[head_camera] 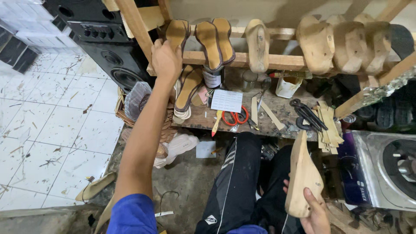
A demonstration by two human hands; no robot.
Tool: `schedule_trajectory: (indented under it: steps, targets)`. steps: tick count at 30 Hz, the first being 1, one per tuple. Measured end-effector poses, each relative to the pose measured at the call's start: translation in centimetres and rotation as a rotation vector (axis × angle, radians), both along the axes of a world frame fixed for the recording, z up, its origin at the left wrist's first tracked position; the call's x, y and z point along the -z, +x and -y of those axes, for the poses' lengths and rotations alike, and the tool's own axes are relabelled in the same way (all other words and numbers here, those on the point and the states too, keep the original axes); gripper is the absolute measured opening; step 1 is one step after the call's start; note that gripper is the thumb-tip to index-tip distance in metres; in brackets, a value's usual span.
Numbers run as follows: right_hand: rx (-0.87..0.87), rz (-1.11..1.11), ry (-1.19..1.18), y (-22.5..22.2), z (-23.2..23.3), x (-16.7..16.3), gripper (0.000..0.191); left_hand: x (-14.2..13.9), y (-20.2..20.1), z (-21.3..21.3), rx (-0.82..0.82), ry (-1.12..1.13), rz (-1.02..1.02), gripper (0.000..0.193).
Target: The person sits on the floor of a shoemaking workshop, picks wooden shoe lasts from a rack, and presses insoles onto the lasts, smoothing and aligning them by hand. They fit a dark shoe upper over one last, press the insole edges down, and place finished lasts back on the rack.
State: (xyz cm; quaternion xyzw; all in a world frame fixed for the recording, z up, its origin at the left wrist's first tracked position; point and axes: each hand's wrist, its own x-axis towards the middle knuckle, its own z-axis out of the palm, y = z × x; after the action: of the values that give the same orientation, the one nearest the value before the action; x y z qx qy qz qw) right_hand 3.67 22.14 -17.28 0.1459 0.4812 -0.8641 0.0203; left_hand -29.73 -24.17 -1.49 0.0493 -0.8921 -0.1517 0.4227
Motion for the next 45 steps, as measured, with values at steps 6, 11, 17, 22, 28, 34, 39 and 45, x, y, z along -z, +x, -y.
schedule_trajectory:
  steps: [6,11,17,22,28,34,39,45]
  targets:
    - [0.071,-0.001,-0.039,1.0,-0.3,0.6,0.057,-1.5,-3.9,-0.4,-0.157,-0.154,0.448,0.075]
    - [0.03,0.048,-0.04,1.1,-1.6,0.0,0.056,-2.1,-2.6,-1.1,-0.082,-0.116,0.348,0.096]
    - [0.007,0.022,-0.039,1.1,-2.3,0.1,0.055,-3.5,-1.8,-2.1,-0.017,0.009,0.391,0.088]
    - [-0.003,0.029,-0.023,1.2,-2.2,0.3,0.055,-4.2,-1.9,-1.9,0.058,-0.009,0.322,0.105]
    - [0.015,0.051,-0.003,0.9,-2.0,0.3,0.055,-4.2,-2.8,0.1,0.176,0.055,0.311,0.095]
    - [0.045,-0.018,-0.037,0.8,-1.2,-0.2,0.054,-2.1,5.6,-3.3,0.95,1.037,-0.001,0.081]
    - [0.077,0.055,0.003,0.4,-0.5,-0.8,0.052,3.9,22.4,-11.6,1.313,1.661,0.178,0.097]
    - [0.161,0.064,0.121,2.8,2.9,-2.8,0.052,9.0,27.4,-19.4,1.307,2.057,0.315,0.078]
